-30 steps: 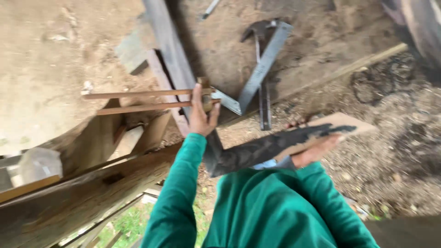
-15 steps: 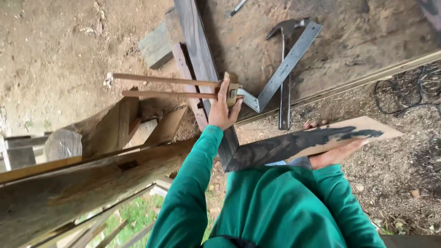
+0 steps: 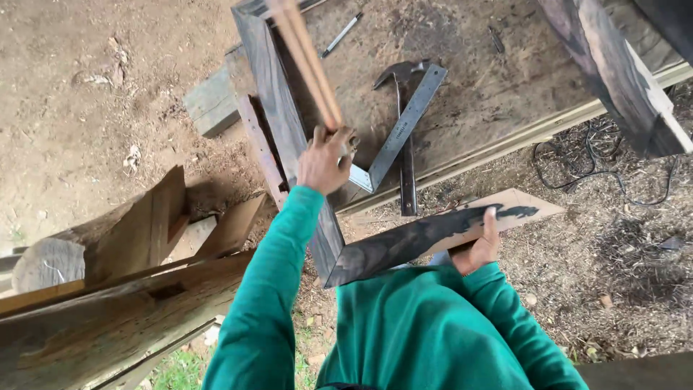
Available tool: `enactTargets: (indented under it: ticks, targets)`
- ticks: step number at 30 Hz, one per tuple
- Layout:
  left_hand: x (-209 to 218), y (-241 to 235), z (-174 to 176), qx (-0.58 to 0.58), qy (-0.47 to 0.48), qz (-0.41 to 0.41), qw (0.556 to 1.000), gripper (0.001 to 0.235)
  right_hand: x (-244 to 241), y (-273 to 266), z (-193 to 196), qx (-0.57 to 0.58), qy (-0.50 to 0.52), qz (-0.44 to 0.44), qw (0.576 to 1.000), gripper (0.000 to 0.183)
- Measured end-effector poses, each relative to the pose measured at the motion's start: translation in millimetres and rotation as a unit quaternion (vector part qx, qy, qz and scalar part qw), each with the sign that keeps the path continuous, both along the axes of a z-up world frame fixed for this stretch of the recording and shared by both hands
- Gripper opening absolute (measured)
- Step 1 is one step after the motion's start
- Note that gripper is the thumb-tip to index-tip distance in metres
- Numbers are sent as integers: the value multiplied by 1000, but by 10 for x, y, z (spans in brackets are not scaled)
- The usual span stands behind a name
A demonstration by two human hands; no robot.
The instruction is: The person assembles a dark wooden frame on a workbench, using a hammer to tap the joints together. They use a try square and a pencil to mark and measure the wood pieces, ensuring the corners are aligned correctly before securing them.
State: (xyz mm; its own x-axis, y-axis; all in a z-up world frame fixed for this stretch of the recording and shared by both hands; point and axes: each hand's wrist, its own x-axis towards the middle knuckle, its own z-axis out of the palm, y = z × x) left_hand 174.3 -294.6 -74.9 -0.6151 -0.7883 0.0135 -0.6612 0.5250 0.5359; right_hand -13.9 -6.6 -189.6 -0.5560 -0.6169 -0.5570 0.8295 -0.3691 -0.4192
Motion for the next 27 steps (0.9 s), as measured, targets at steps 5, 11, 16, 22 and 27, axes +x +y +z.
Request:
enactTargets:
  ticks: [5, 11, 16, 22, 27]
  targets:
    - [-382, -266, 65, -108, -184, -23, 977, 42, -199, 283, -320, 77, -32, 149, 985, 43]
    - [-636, 449, 154, -146, -173, 21, 974, 74, -290, 351, -189, 85, -30, 199, 976, 42]
    - [-804, 1331, -702, 107, -74, 49, 990, 91, -317, 312, -96, 76, -65, 213, 972, 37]
    - [-1183, 1575, -441, 86, 141, 191, 968, 83, -341, 397, -273, 104, -72, 235, 964, 32]
    - [-1277, 1447, -385, 150, 192, 182, 953, 79, -318, 317, -91, 92, -52, 223, 969, 34]
